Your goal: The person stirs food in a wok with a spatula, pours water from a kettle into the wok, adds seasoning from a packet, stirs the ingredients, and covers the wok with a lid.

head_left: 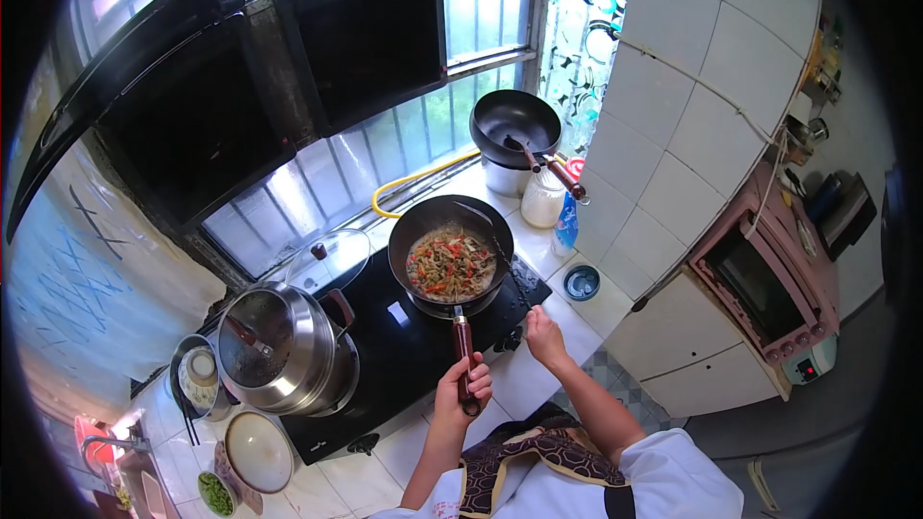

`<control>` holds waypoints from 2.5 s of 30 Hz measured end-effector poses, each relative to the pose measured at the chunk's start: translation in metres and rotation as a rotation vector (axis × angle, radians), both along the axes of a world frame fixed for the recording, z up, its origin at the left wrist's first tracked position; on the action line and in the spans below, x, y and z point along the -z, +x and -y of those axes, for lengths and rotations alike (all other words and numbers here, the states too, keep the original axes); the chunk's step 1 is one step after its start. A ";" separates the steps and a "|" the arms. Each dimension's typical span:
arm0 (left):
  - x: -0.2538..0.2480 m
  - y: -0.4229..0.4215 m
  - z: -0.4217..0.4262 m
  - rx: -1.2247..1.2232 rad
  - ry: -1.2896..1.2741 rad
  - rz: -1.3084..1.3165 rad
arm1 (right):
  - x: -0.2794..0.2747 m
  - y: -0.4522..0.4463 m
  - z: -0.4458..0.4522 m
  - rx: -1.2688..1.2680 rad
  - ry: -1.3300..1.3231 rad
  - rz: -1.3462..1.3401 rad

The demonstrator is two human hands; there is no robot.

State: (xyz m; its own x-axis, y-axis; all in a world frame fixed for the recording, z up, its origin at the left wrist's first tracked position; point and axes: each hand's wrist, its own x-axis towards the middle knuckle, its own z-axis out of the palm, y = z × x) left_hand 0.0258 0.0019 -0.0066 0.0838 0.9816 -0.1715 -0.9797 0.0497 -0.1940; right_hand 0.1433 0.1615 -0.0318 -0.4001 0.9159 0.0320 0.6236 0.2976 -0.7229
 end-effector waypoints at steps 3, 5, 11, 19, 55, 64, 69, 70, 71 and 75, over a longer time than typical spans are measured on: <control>-0.001 0.000 0.000 0.000 0.009 0.003 | 0.001 0.002 -0.003 -0.001 -0.009 -0.003; -0.001 0.000 0.001 -0.002 0.011 0.001 | 0.000 0.005 -0.006 -0.006 -0.019 -0.012; -0.004 0.000 0.001 0.013 -0.001 0.040 | -0.047 0.005 -0.014 0.020 0.002 0.041; -0.007 0.004 0.004 -0.026 0.012 0.057 | -0.058 -0.014 -0.014 -0.010 -0.028 0.009; 0.036 -0.387 -0.168 0.937 -1.602 -2.262 | -0.066 0.049 0.004 0.005 -0.721 -0.567; 0.048 -0.387 -0.145 0.698 -1.738 -2.470 | -0.069 0.039 0.011 0.041 -0.686 -0.548; 0.042 -0.392 -0.140 0.761 -1.678 -2.470 | -0.076 0.039 0.012 0.053 -0.662 -0.537; 0.034 -0.391 -0.139 0.705 -1.670 -2.535 | -0.076 0.039 0.012 0.050 -0.655 -0.540; 0.028 -0.390 -0.137 0.652 -1.664 -2.600 | -0.076 0.039 0.012 0.054 -0.638 -0.541; -0.007 -0.411 -0.141 0.780 -1.446 -2.798 | -0.083 0.039 0.014 0.063 -0.625 -0.546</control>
